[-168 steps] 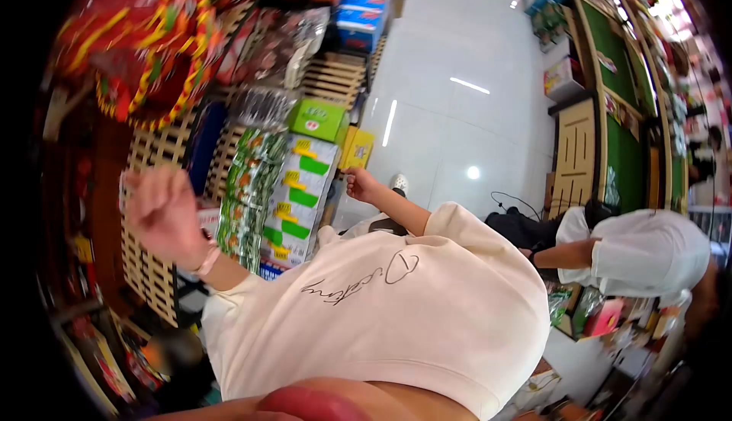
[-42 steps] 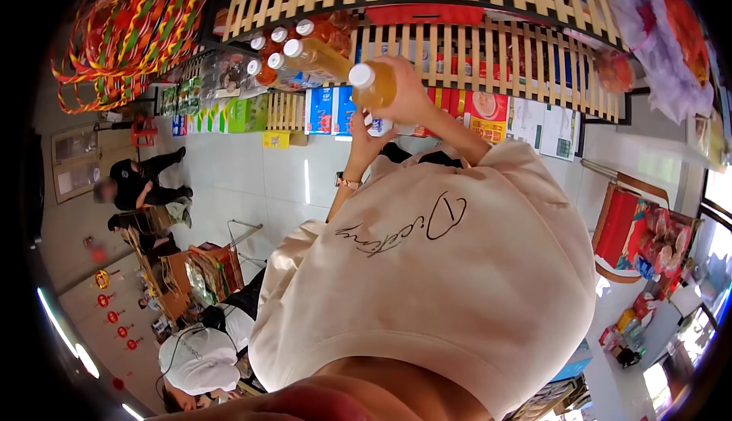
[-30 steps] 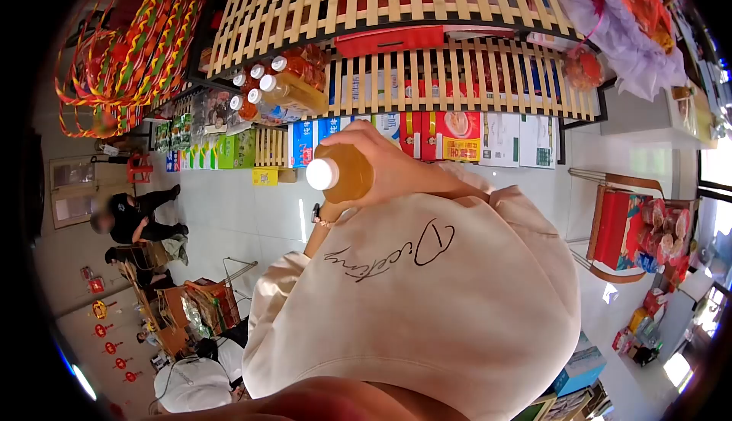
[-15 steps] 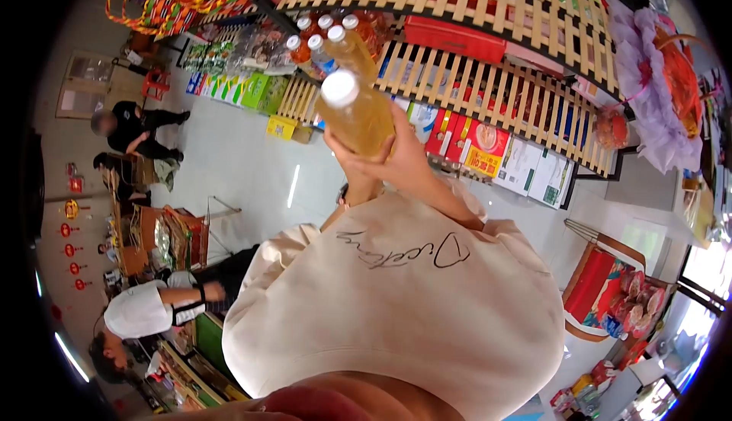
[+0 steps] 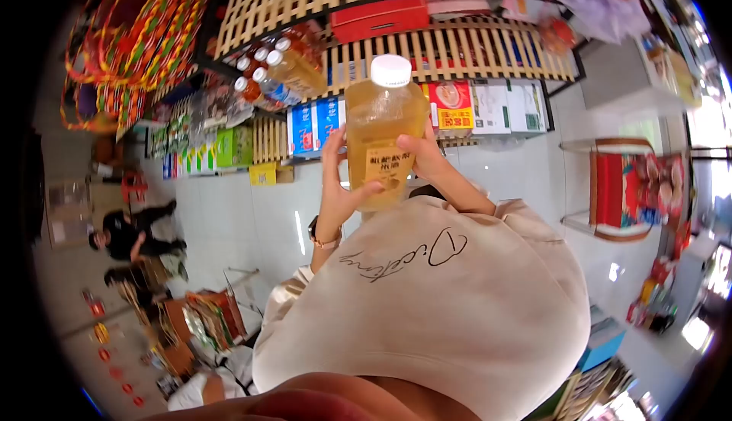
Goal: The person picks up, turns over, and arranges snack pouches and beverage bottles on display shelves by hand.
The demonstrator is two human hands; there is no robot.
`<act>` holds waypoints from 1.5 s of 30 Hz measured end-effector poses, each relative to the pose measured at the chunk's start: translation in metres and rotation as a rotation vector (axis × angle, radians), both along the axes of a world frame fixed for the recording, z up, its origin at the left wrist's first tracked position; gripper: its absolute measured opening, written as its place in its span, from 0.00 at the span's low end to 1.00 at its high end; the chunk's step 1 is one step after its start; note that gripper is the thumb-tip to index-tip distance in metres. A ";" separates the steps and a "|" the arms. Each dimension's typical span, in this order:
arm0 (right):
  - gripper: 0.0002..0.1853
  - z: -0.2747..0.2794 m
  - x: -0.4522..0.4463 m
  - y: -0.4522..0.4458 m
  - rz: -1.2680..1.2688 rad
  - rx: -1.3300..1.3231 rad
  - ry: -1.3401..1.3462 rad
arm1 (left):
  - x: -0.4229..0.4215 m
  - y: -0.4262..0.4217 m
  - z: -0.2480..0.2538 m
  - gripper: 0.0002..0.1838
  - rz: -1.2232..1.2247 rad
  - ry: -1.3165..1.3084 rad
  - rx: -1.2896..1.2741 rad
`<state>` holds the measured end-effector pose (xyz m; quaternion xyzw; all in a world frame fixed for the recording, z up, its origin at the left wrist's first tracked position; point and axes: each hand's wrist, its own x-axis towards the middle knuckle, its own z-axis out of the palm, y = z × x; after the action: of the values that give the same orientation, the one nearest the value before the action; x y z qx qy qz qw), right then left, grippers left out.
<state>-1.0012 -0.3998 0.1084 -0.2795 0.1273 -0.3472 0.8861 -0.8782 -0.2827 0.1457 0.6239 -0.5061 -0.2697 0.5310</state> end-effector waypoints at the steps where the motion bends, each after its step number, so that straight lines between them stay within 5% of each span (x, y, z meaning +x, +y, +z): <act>1: 0.38 -0.006 -0.010 0.004 0.017 0.004 -0.013 | -0.005 0.003 -0.006 0.46 -0.090 0.143 -0.005; 2: 0.41 -0.010 -0.020 0.009 0.043 -0.022 0.041 | -0.018 0.004 -0.008 0.46 -0.172 0.402 0.038; 6: 0.45 -0.010 -0.041 0.023 -0.011 -0.060 -0.013 | -0.051 0.009 -0.028 0.45 -0.151 0.427 0.003; 14: 0.45 0.027 -0.072 -0.007 -0.018 -0.822 0.018 | -0.080 -0.008 -0.052 0.30 -0.199 0.202 0.055; 18: 0.43 0.030 -0.094 -0.018 -0.092 -0.592 0.108 | -0.088 -0.040 -0.078 0.32 -0.254 0.477 0.024; 20: 0.42 -0.012 -0.104 -0.036 -0.213 -0.497 0.184 | -0.105 -0.070 -0.065 0.35 -0.264 0.678 -0.022; 27: 0.37 -0.039 -0.162 -0.123 -0.271 -0.580 0.304 | -0.150 -0.174 -0.055 0.29 -0.405 0.432 0.155; 28: 0.36 -0.047 -0.170 -0.140 -0.269 -0.581 0.306 | -0.146 -0.192 -0.064 0.30 -0.485 0.223 0.224; 32: 0.33 -0.072 -0.185 -0.207 -0.297 -0.689 0.527 | -0.154 -0.264 -0.088 0.29 -0.595 0.244 0.312; 42: 0.31 -0.152 -0.223 -0.353 -0.655 -0.489 0.891 | -0.185 -0.458 -0.156 0.22 -0.389 0.315 0.241; 45: 0.30 -0.194 -0.251 -0.362 -0.472 -0.424 0.911 | -0.186 -0.510 -0.184 0.23 -0.366 0.029 0.079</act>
<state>-1.2518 -0.7616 -0.0859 -0.5377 0.4842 -0.3981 0.5639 -1.0643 -0.7926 -0.0379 0.5376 -0.5925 -0.3906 0.4554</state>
